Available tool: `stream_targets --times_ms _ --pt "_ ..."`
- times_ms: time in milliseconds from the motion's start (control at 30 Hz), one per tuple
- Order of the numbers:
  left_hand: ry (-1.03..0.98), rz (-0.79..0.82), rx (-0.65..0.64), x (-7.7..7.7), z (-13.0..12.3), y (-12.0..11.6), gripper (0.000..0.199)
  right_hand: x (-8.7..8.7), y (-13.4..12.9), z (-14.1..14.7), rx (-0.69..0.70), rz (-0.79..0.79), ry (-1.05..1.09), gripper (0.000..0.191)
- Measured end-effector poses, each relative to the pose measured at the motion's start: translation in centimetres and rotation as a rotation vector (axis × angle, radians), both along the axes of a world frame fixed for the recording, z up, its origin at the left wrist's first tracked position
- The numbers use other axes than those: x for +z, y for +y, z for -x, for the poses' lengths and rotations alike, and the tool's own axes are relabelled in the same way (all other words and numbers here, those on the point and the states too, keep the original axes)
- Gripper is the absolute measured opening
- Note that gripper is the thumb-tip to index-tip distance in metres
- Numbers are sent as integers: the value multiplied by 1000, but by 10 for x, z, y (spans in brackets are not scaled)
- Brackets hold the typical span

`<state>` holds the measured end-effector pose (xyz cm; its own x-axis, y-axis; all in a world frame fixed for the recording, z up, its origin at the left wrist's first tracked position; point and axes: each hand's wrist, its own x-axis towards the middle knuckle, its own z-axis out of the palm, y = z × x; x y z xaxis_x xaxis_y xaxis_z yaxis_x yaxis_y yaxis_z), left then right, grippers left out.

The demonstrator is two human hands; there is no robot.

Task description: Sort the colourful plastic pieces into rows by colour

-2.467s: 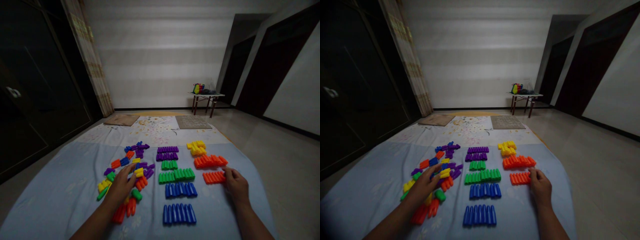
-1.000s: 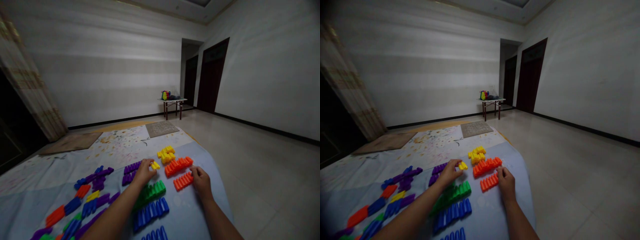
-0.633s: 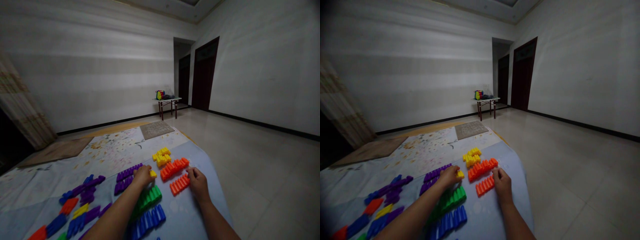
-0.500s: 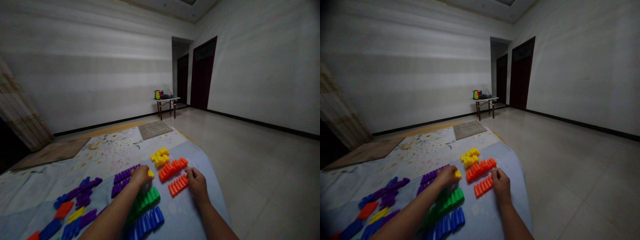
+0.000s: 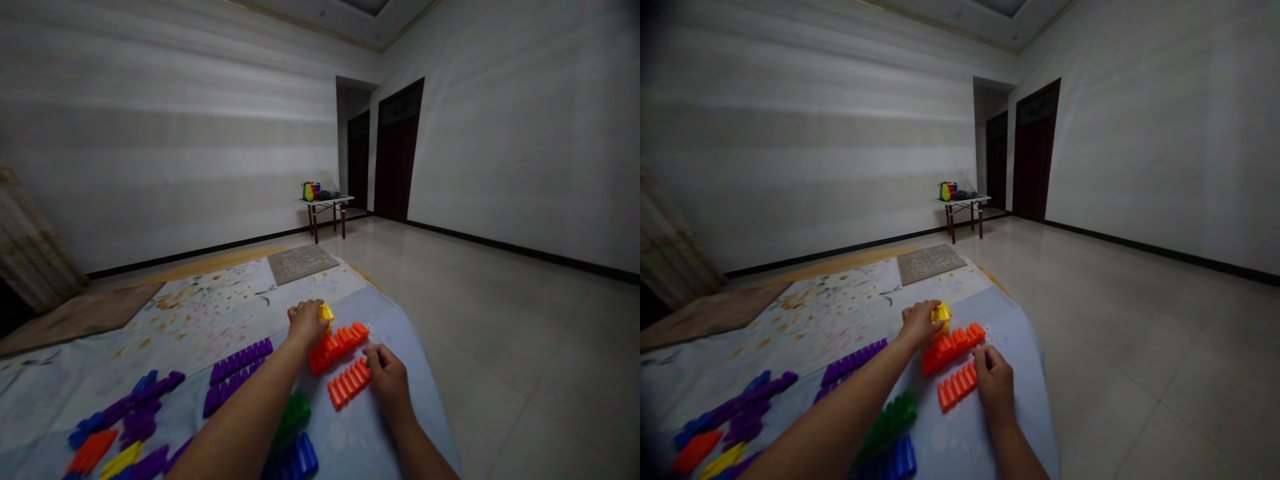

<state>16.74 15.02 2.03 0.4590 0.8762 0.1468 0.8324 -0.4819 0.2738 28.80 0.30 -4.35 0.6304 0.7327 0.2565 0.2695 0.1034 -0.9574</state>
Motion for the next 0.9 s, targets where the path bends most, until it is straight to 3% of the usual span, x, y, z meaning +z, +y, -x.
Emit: stream_targets --times_ms 200,333,500,600,700,800,900 --pt "53 28 43 -9 0 1 39 -2 2 0 -16 2 19 40" --pt "23 35 81 -12 2 2 45 -2 1 -1 -12 19 -1 41" --pt "-121 10 133 0 16 2 49 -4 1 -2 -10 32 2 41" --pt "-238 -46 182 16 45 -6 40 -5 2 -2 -11 29 9 41" --pt "-330 -85 239 25 91 -20 40 -5 2 -2 -15 27 -5 43" --pt "-477 -111 281 19 145 -38 40 -4 0 -3 -24 53 -24 45" --pt "-481 -121 339 5 201 -60 41 -4 -4 -6 -29 97 -55 46"
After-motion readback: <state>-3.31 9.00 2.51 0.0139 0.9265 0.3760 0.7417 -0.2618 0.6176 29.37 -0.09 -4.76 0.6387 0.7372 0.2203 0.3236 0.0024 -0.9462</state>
